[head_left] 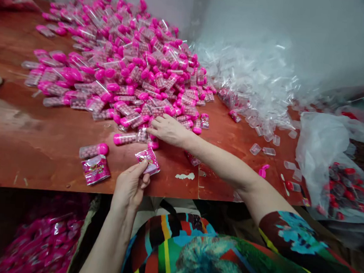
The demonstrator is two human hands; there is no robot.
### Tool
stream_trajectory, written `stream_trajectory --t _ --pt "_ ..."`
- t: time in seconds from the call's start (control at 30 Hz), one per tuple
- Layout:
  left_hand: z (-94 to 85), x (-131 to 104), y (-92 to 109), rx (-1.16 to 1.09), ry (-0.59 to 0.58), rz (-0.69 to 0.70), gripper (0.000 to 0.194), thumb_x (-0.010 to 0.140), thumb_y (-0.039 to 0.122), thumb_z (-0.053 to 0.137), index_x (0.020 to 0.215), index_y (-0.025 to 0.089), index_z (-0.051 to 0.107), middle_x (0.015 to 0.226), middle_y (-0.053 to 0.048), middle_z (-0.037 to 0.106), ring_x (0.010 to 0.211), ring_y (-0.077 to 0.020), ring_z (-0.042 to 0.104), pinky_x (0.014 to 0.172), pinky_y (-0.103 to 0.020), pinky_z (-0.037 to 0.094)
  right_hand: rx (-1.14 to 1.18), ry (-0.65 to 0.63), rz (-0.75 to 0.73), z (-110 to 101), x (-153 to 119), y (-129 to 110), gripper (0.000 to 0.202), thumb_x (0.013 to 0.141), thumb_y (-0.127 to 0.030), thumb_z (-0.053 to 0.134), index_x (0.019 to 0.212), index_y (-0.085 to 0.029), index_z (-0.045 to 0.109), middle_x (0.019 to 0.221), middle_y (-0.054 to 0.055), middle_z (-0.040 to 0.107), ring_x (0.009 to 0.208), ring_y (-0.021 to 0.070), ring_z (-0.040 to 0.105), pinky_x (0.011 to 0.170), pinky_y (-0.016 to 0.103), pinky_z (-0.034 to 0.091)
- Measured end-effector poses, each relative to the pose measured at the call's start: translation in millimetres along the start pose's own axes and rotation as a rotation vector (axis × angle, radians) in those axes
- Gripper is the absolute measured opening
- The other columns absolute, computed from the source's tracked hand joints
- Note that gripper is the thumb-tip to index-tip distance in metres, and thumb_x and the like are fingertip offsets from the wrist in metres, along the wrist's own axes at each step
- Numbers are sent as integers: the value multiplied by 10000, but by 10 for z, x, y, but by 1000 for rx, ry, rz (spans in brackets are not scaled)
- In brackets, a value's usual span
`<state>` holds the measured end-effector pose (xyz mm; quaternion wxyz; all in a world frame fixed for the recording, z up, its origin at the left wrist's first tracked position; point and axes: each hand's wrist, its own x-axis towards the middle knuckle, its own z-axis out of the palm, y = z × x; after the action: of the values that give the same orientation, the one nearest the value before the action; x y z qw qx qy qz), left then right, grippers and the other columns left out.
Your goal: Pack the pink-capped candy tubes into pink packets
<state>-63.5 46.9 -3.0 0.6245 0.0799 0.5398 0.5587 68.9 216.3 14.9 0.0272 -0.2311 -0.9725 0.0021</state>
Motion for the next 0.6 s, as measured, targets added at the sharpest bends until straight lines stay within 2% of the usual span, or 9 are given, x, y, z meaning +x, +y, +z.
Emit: stream_trajectory --t 0.1,0.17,0.23,0.3,0.37,0.47,0.53,0.6 --pt "6 -18 -16 -32 -28 -34 332 513 254 910 561 106 616 461 40 512 358 -29 363 330 -161 217 148 83 -11 -31 -15 -67 197 998 -220 477 1024 -171 666 1190 86 601 1140 229 493 1024 433 357" --pt "6 -41 -17 -53 -30 -49 331 528 247 906 569 108 609 461 45 506 359 -30 370 331 -161 230 334 186 61 -23 -112 -183 159 968 -270 515 972 -158 628 1142 86 592 1075 212 515 974 404 400" --pt "9 -65 -11 -84 -21 -48 342 526 242 913 586 111 603 494 46 525 373 -27 384 339 -158 251 575 312 267 7 -272 -382 133 933 -303 546 941 -173 575 974 43 585 900 171 533 850 350 450" --pt "20 -84 -11 -114 -15 -35 351 525 246 919 607 114 604 521 50 534 389 -25 391 346 -154 264 871 434 548 56 -453 -638 159 910 -354 572 901 -203 520 799 -19 524 729 135 493 717 302 450" --pt "39 -98 -25 -123 -24 -22 345 531 247 918 631 113 617 538 51 539 401 -23 388 350 -153 266 1234 456 711 120 -601 -887 224 885 -409 607 888 -217 492 737 -41 493 661 121 472 636 272 432" --pt "65 -113 -73 -106 -64 -15 320 572 267 900 679 101 648 547 46 543 410 -25 383 350 -157 255 1648 432 753 236 -716 -1127 324 788 -416 726 895 -211 501 775 -33 543 666 110 504 618 252 434" --pt "71 -122 -104 -90 -95 -25 303 609 276 881 691 99 649 533 49 531 404 -29 380 354 -165 259 1738 480 791 307 -744 -1172 381 719 -396 788 900 -205 512 801 -33 560 655 94 501 603 233 420" --pt "68 -130 -119 -80 -97 -40 289 627 264 868 669 110 627 520 53 520 395 -33 382 355 -172 263 1760 512 853 347 -772 -1155 412 714 -420 798 925 -208 515 755 -51 543 582 75 450 535 211 365"
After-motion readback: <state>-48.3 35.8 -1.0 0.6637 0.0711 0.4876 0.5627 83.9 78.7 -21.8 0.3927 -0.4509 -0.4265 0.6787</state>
